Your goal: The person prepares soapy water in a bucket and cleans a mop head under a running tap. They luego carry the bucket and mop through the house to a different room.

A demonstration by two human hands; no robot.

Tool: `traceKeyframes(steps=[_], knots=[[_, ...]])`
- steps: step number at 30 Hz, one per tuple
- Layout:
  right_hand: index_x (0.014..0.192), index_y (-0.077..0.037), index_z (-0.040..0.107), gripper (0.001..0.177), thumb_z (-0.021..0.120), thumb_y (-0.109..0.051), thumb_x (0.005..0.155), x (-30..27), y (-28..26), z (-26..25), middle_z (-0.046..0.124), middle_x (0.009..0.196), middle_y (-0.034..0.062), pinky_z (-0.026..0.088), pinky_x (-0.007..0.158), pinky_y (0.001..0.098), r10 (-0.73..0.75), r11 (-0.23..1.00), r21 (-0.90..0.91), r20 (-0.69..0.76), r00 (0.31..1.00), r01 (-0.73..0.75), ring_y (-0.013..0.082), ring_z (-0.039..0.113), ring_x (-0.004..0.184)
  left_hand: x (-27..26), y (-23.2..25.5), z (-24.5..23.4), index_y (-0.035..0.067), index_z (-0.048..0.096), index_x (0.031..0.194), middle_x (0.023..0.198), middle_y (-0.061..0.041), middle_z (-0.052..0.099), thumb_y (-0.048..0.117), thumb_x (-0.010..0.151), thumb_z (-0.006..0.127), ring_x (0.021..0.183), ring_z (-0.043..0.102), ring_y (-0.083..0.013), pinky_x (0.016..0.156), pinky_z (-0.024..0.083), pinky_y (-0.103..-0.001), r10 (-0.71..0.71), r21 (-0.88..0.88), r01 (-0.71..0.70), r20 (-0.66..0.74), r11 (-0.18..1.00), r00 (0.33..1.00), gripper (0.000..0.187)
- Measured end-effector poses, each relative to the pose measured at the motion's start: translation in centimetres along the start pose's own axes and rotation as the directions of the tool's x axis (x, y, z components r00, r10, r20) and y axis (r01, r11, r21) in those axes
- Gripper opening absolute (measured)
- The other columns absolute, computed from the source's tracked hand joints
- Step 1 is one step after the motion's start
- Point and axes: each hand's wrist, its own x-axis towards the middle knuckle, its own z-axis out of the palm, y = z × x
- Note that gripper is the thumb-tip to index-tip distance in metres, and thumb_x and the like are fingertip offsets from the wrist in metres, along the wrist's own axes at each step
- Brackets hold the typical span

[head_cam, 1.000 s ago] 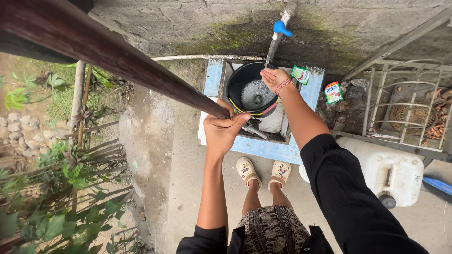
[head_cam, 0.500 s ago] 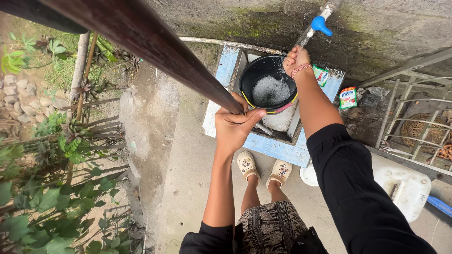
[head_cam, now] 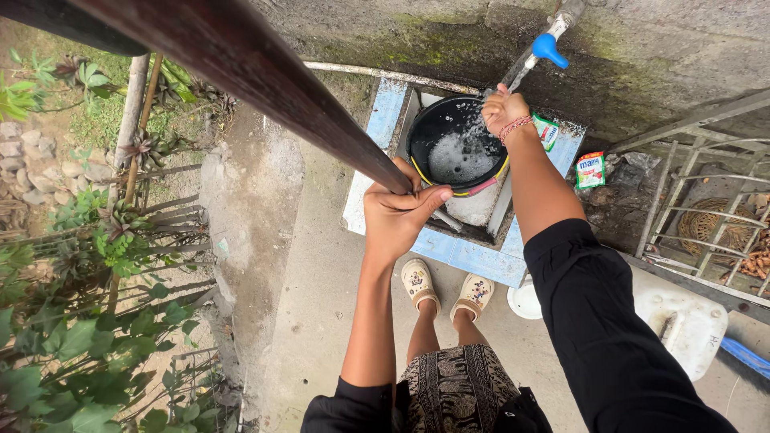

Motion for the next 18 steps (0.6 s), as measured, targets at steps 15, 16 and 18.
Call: traceKeyframes(steps=[15, 16, 18], knots=[[0.103, -0.002, 0.059, 0.018, 0.043, -0.009, 0.108, -0.8, -1.1, 2.1, 0.072, 0.107, 0.0111, 0.049, 0.066, 0.0293, -0.097, 0.990, -0.113, -0.138, 0.986, 0.082, 0.0153, 0.058, 0.075, 0.6, -0.3, -0.4, 0.004, 0.082, 0.088, 0.084, 0.002, 0.052, 0.008, 0.083, 0.088, 0.073, 0.049, -0.0080, 0.063, 0.042, -0.028, -0.003, -0.011, 0.003, -0.007, 1.000, 1.000, 0.010], [0.103, -0.002, 0.059, 0.018, 0.043, -0.009, 0.108, -1.2, -1.4, 2.3, 0.072, 0.107, 0.0111, 0.049, 0.066, 0.0293, -0.098, 0.990, -0.114, -0.136, 0.986, 0.083, 0.0153, 0.058, 0.075, 0.8, -0.3, -0.3, 0.004, 0.082, 0.088, 0.084, 0.002, 0.052, 0.008, 0.083, 0.088, 0.073, 0.049, -0.0080, 0.063, 0.042, -0.028, -0.001, -0.012, 0.001, -0.007, 1.000, 1.000, 0.010], [0.112, 0.002, 0.064, 0.021, 0.046, -0.006, 0.106, -2.4, -2.4, 2.6, 0.072, 0.110, 0.0119, 0.053, 0.069, 0.0285, -0.099, 0.969, -0.231, -0.046, 0.994, 0.086, 0.0157, 0.061, 0.078, 1.3, -0.4, 0.0, 0.003, 0.082, 0.089, 0.083, 0.002, 0.051, 0.009, 0.082, 0.088, 0.073, 0.048, -0.0077, 0.063, 0.040, -0.028, -0.006, 0.031, 0.005, 0.013, 0.999, 1.000, 0.011]])
